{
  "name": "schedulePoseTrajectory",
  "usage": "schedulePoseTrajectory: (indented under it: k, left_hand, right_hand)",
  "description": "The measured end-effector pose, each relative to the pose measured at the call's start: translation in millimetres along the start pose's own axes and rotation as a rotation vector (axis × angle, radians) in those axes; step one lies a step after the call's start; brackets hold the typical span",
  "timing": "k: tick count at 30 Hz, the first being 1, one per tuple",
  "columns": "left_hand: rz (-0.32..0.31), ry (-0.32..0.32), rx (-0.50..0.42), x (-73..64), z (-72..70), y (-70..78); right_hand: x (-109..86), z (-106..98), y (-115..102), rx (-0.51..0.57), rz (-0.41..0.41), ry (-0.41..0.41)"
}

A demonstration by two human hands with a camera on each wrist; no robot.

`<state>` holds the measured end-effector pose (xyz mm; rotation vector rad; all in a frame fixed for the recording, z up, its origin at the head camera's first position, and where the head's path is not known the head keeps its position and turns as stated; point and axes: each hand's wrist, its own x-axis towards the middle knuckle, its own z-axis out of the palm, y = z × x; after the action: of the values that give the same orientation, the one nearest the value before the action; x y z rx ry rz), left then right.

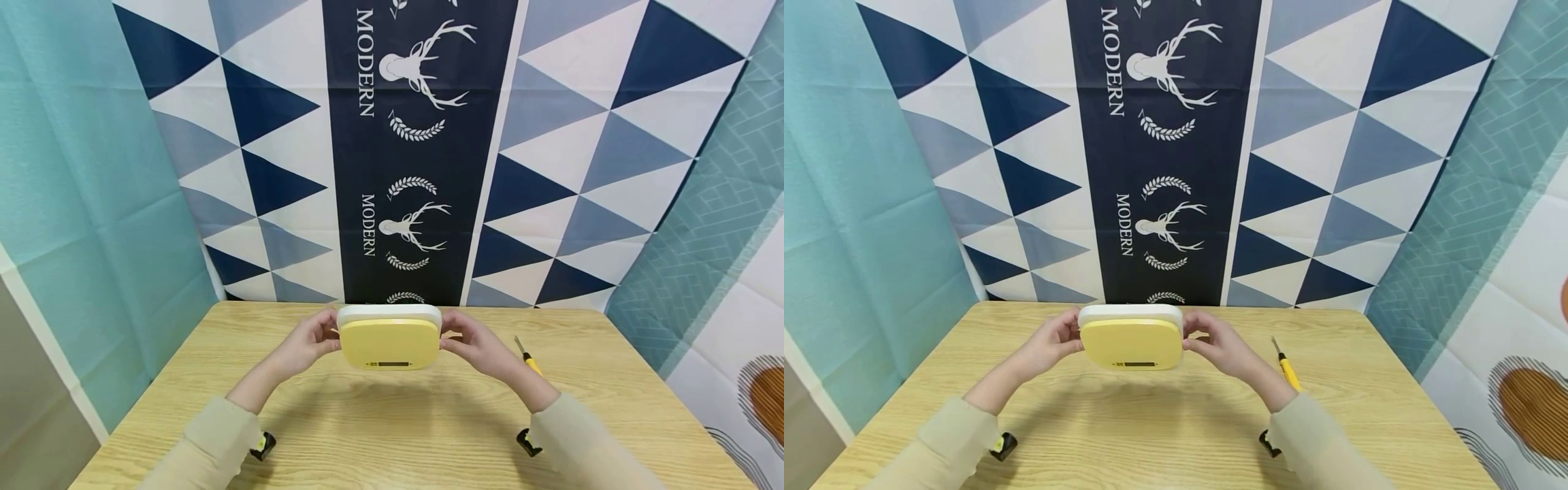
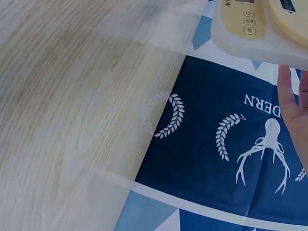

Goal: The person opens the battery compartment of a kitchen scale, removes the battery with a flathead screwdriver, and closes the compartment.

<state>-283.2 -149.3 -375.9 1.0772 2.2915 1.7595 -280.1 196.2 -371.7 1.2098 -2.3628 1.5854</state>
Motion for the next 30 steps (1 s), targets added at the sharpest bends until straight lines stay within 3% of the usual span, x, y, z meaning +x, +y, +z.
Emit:
schedulePoseTrajectory:
  k: [7, 15, 19, 25, 30]
  left_hand:
    - [0.034, -0.022, 0.097, -1.1, 2.2, 3.2]
    - [0.113, -0.062, 0.31, -2.5, 7.4, 5.5]
    - [0.221, -0.098, 0.425, -3.6, 12.0, 4.3]
    - [0.44, -0.114, 0.591, -5.3, 19.1, 0.9]
    - [0.547, -0.128, 0.683, -6.6, 24.5, 3.1]
  right_hand:
    - [-8.0, 0.9, 0.3, 0.006, -0.081, -0.051]
    - [-16.7, 0.6, 0.8, -0.233, -0.218, -0.069]
    - [-21.7, -0.8, 0.9, -0.347, -0.285, -0.08]
    - [-28.3, -3.6, 1.1, -0.496, -0.409, -0.083]
    - [-30.1, -3.5, 2.6, -0.569, -0.606, -0.077]
